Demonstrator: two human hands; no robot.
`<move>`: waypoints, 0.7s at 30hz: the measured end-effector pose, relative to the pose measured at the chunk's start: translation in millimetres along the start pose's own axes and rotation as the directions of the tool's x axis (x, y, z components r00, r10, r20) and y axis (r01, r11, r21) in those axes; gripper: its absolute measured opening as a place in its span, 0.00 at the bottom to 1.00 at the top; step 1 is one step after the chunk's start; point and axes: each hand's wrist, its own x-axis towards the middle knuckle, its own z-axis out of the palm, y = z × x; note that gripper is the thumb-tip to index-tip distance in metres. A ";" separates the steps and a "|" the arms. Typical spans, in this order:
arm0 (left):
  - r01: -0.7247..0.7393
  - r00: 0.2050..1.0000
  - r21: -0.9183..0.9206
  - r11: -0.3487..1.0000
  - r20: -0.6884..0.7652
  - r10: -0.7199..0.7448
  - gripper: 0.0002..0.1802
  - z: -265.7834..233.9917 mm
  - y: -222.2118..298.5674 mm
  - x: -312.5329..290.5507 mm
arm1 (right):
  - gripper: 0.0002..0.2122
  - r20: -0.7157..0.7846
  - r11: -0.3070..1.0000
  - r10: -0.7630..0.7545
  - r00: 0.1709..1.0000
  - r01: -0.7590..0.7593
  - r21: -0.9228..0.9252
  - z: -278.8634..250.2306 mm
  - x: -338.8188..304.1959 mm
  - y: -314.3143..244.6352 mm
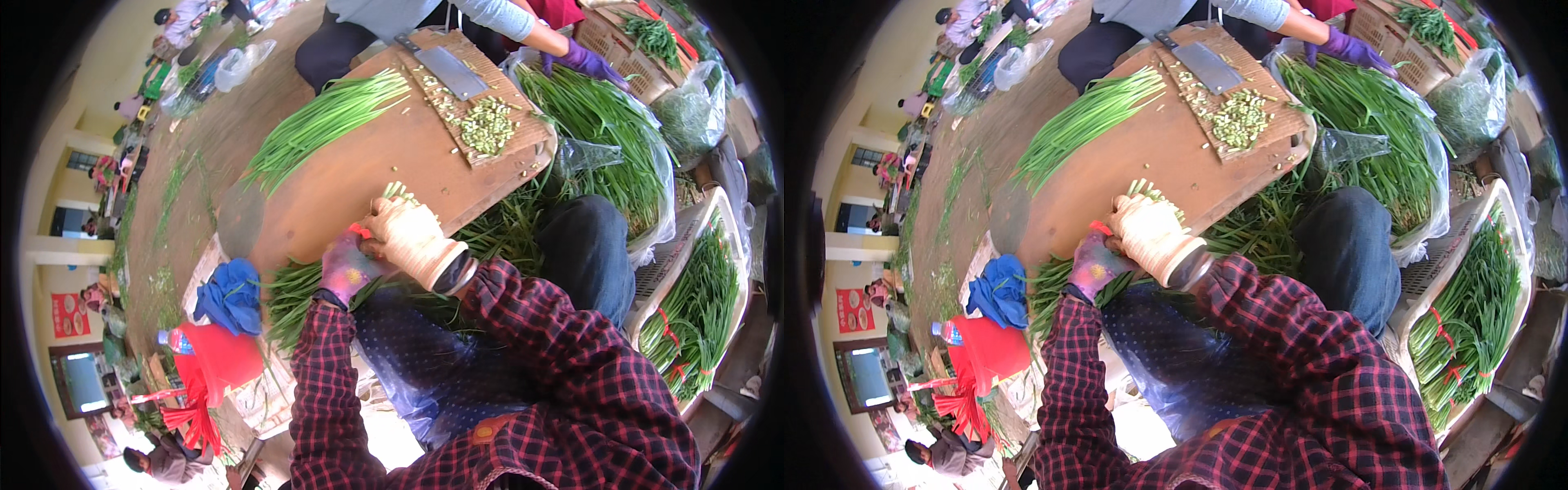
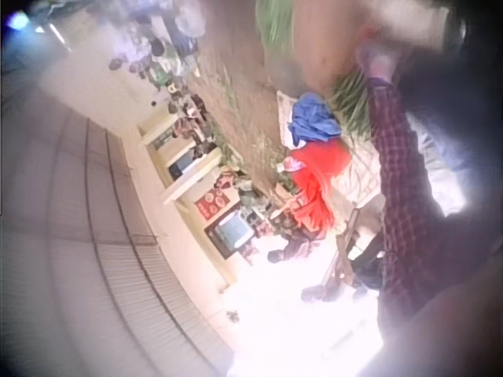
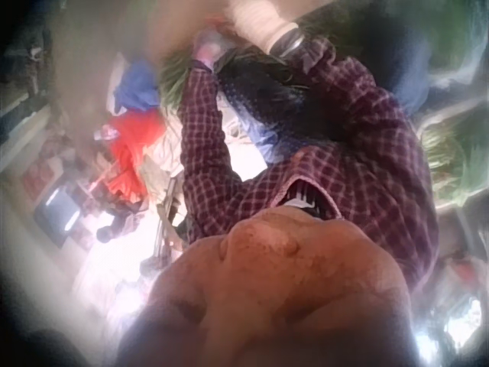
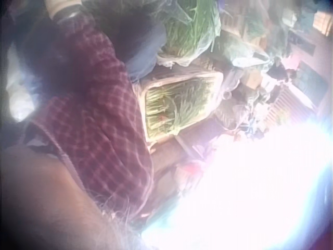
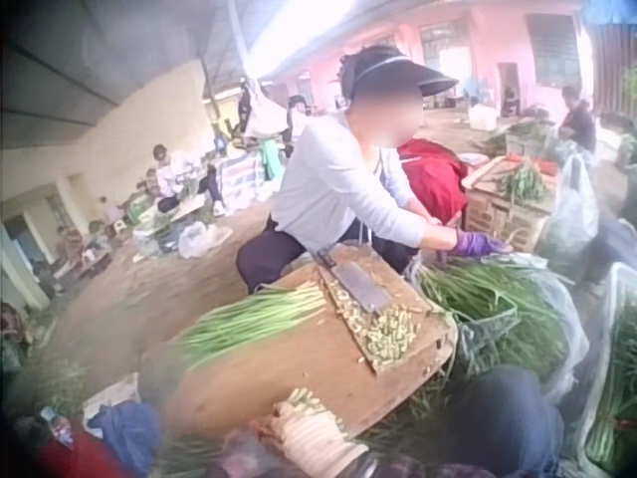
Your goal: The person organizes bunches of chives by hand, stripping away loose leaves, evening out the ends, and securing the bundles with red ties before placing them into a plastic crate.
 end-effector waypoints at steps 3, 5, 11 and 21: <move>-0.077 0.997 -0.047 0.996 -0.030 0.076 0.30 3.7 -17.1 -5.2 | 0.11 -0.074 0.986 -0.148 0.986 0.153 0.068 9.4 -2.2 -4.4; -0.088 0.995 -0.225 0.970 -0.057 0.077 0.31 12.2 -31.5 -6.4 | 0.11 0.106 0.981 -0.177 0.978 0.167 0.097 5.5 1.1 -13.0; -0.071 0.812 0.472 0.879 -0.484 0.325 0.38 0.6 29.6 -55.1 | 0.09 0.064 0.937 -0.246 0.967 0.221 0.270 20.9 8.8 12.7; -0.277 0.936 -0.959 -0.059 -0.255 -0.244 0.45 90.6 27.4 -131.4 | 0.09 -0.168 0.949 -0.252 0.953 0.278 0.151 -54.9 -50.5 -50.3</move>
